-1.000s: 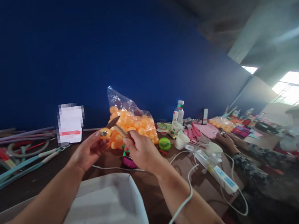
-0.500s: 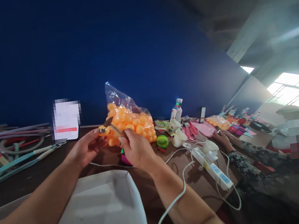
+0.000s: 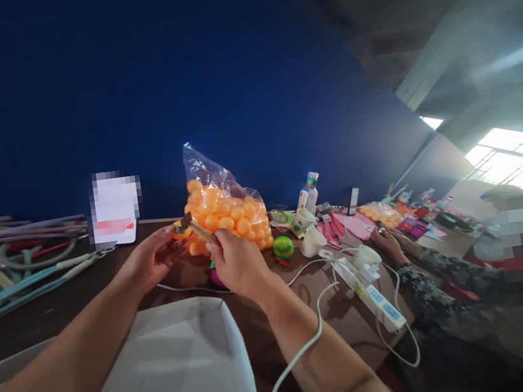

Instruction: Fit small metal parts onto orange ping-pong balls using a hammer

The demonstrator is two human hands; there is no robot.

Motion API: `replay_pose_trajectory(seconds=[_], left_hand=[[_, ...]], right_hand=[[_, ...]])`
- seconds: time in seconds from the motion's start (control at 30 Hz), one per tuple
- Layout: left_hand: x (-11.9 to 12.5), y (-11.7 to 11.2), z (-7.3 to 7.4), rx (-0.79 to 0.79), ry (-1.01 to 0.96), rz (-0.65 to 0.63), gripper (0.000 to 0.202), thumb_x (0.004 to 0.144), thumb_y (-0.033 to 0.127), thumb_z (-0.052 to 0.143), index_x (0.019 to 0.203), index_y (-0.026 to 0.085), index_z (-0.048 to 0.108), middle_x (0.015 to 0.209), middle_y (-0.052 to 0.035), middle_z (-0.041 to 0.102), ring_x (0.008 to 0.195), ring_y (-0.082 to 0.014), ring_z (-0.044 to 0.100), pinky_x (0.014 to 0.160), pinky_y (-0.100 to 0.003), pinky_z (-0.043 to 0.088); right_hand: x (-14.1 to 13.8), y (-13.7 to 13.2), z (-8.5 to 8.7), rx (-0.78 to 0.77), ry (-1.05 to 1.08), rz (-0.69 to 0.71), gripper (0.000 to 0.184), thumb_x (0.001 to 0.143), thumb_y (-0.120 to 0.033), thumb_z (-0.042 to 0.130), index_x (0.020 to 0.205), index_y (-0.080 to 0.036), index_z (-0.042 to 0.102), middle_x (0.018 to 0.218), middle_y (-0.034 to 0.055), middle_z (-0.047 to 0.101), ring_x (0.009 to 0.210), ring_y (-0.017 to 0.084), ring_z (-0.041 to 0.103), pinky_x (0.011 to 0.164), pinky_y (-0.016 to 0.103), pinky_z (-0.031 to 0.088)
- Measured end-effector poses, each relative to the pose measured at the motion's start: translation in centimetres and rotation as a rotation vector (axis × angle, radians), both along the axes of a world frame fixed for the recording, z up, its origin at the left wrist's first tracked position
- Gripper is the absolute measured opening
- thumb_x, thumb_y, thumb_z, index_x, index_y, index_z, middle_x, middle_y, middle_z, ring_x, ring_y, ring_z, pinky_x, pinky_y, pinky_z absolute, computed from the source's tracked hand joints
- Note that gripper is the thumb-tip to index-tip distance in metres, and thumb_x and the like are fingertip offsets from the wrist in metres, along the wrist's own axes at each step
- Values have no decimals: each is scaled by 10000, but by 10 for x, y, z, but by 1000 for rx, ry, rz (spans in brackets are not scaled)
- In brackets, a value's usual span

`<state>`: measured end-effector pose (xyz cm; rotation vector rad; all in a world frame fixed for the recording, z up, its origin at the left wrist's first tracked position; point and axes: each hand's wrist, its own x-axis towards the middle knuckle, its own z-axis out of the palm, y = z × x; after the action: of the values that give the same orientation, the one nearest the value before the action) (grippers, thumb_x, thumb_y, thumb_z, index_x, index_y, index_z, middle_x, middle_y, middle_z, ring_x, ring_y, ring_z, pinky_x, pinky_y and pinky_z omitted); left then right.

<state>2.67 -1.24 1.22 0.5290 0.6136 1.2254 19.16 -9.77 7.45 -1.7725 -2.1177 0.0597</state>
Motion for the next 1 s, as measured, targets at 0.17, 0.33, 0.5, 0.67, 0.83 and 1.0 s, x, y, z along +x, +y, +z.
replay_pose_trajectory(seconds=[0.17, 0.33, 0.5, 0.67, 0.83, 1.0], left_hand=[[-1, -1, 2, -2, 1, 8, 102, 857, 69, 572, 898, 92, 663, 748, -55, 729, 638, -126, 682, 644, -207, 587], [0, 0, 0, 2, 14, 17, 75, 820, 79, 616, 835, 118, 678, 724, -51, 714, 633, -131, 682, 660, -216, 584], [2, 2, -6, 19, 11, 1, 46, 784, 121, 678, 825, 139, 688, 750, -48, 715, 648, -132, 687, 672, -221, 586], [2, 3, -7, 20, 4, -5, 64, 788, 107, 668, 849, 121, 683, 747, -69, 712, 650, -140, 690, 665, -225, 589], [2, 2, -6, 25, 3, -8, 79, 816, 115, 637, 875, 110, 689, 749, -72, 712, 637, -132, 687, 661, -217, 587], [2, 2, -6, 36, 7, -18, 76, 791, 113, 663, 862, 120, 691, 744, -57, 713, 649, -135, 691, 666, -220, 589]], right_hand=[[-1, -1, 1, 64, 67, 34, 193, 963, -306, 374, 1076, -197, 486, 960, 58, 690, 866, 197, 644, 715, 294, 419], [-1, -2, 0, 17, -3, 6, 205, 954, -324, 397, 1063, -197, 516, 933, 71, 695, 809, 209, 648, 673, 298, 408], [0, 0, -1, 43, 32, 20, 209, 957, -318, 390, 1079, -198, 510, 962, 71, 698, 840, 212, 651, 687, 299, 407], [-2, -1, 1, 15, 1, -10, 208, 951, -321, 395, 1066, -201, 521, 933, 72, 701, 814, 226, 654, 661, 304, 392], [-3, -2, 1, 41, 15, -2, 210, 954, -314, 388, 1080, -205, 517, 971, 68, 701, 832, 214, 653, 662, 300, 383], [-2, -1, -1, 25, -4, -7, 199, 949, -321, 401, 1050, -205, 527, 925, 66, 702, 795, 212, 649, 644, 298, 371]])
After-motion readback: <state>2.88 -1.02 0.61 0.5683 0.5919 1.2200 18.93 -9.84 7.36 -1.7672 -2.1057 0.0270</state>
